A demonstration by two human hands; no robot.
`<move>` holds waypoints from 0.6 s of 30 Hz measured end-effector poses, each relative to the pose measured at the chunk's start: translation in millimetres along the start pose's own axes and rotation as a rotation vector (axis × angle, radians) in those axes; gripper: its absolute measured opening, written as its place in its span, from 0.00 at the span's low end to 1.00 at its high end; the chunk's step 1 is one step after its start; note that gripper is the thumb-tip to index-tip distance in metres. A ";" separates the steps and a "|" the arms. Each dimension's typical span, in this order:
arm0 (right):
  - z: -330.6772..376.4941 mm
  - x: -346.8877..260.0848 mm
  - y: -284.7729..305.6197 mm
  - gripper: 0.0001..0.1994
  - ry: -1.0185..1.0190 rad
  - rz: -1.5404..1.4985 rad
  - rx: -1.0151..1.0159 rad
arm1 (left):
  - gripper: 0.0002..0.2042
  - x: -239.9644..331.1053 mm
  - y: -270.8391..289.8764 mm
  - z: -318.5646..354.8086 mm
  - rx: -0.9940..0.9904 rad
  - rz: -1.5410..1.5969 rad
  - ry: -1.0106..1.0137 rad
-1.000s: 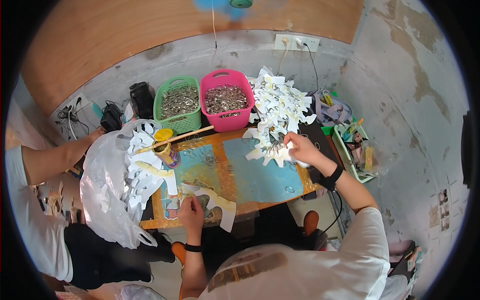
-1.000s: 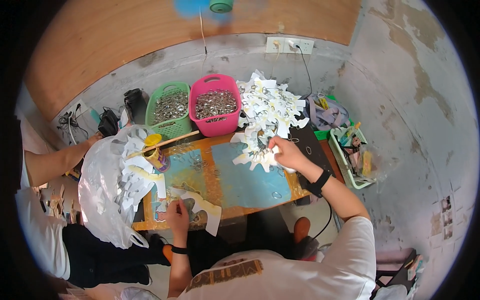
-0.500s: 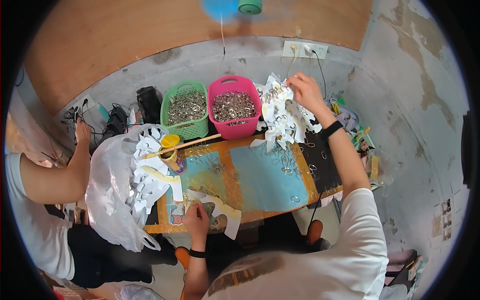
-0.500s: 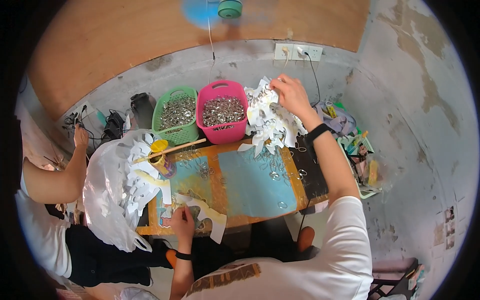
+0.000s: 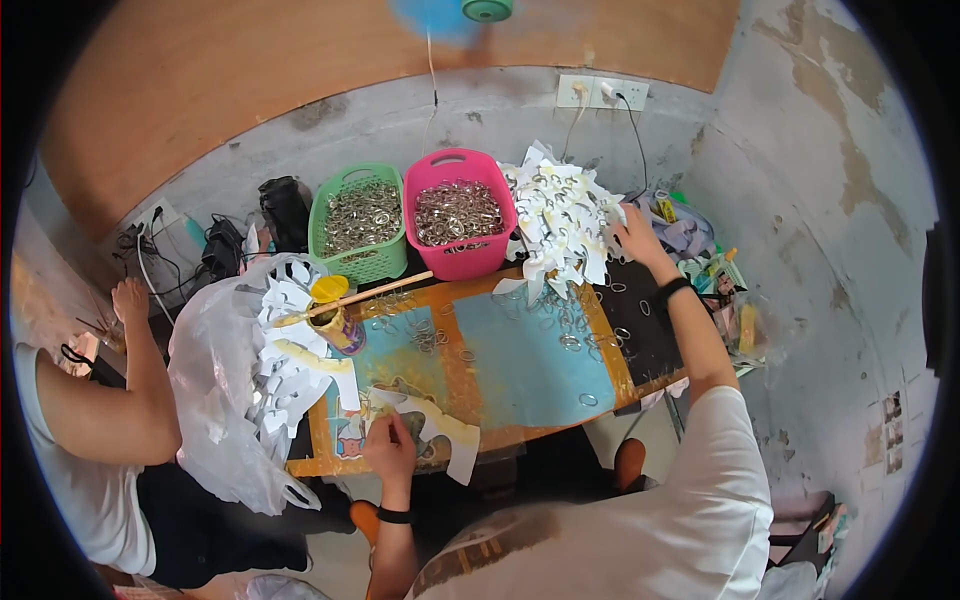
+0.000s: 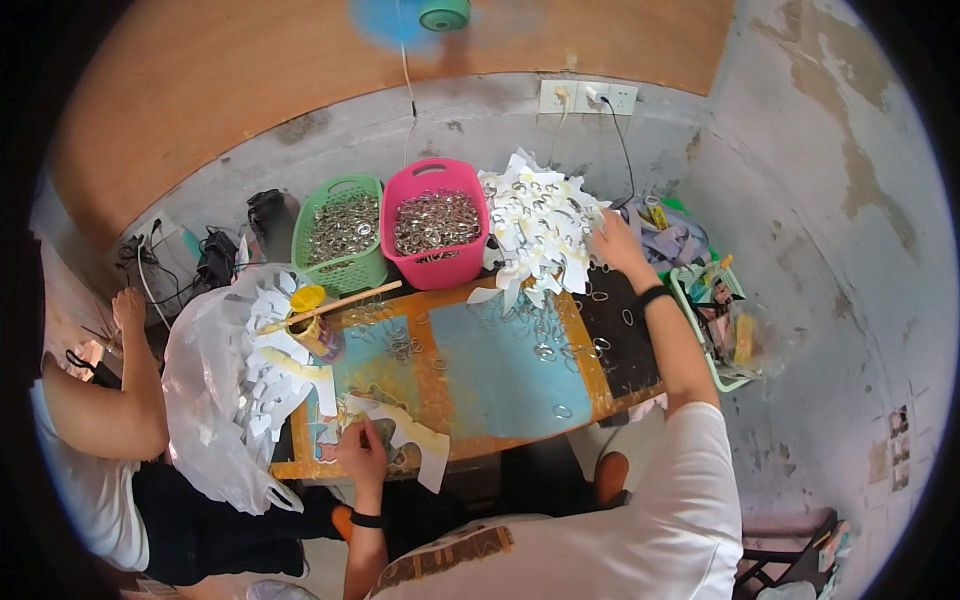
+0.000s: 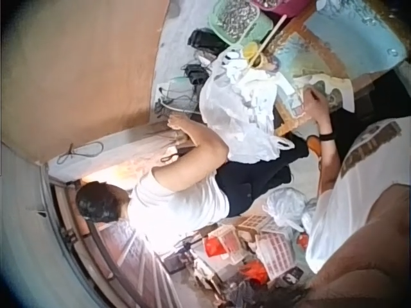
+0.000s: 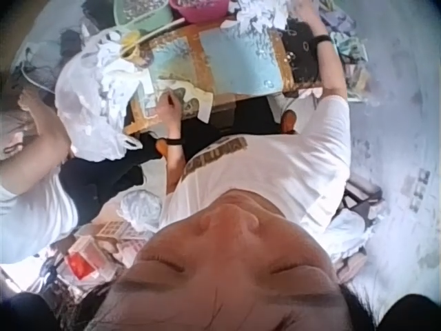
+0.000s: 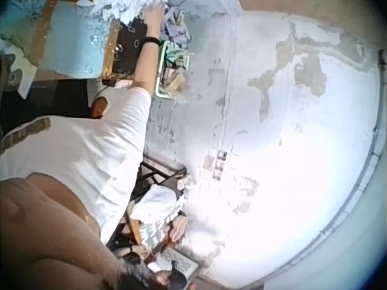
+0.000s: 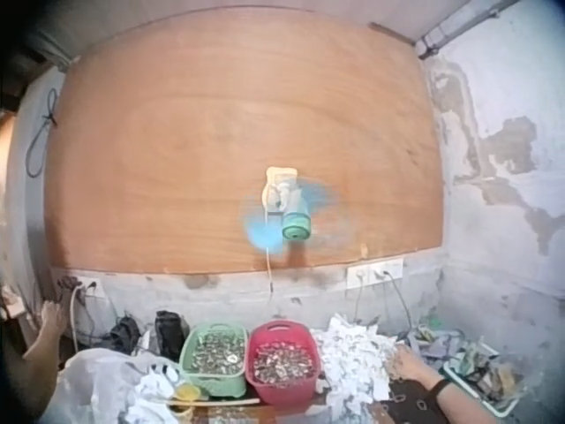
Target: Manually folding and prepping shoe upper material components at a workstation.
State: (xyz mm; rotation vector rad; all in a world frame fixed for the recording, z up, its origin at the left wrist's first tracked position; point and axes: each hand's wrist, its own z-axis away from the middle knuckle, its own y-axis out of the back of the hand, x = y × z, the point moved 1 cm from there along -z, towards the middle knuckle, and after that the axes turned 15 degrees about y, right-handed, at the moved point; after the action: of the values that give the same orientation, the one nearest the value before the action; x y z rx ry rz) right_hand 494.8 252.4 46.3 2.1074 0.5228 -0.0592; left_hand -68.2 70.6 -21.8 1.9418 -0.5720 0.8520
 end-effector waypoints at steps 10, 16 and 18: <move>100.2 -65.6 -23.4 0.32 -0.262 0.046 -0.485 | 0.06 -2.5 -0.5 1.1 0.019 -0.042 -0.094; 101.2 -89.0 -60.2 0.34 -0.234 -0.120 -0.462 | 0.06 -1.9 -2.7 0.9 0.020 -0.007 -0.063; 105.6 -135.6 -54.3 0.33 -0.291 -0.329 -0.389 | 0.06 -2.3 0.9 2.5 -0.007 -0.036 -0.030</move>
State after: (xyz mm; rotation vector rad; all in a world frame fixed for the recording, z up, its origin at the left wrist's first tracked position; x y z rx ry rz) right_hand 367.2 146.1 -23.7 1.5850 0.6414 -0.4136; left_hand -69.5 68.1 -23.9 1.9555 -0.5551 0.7981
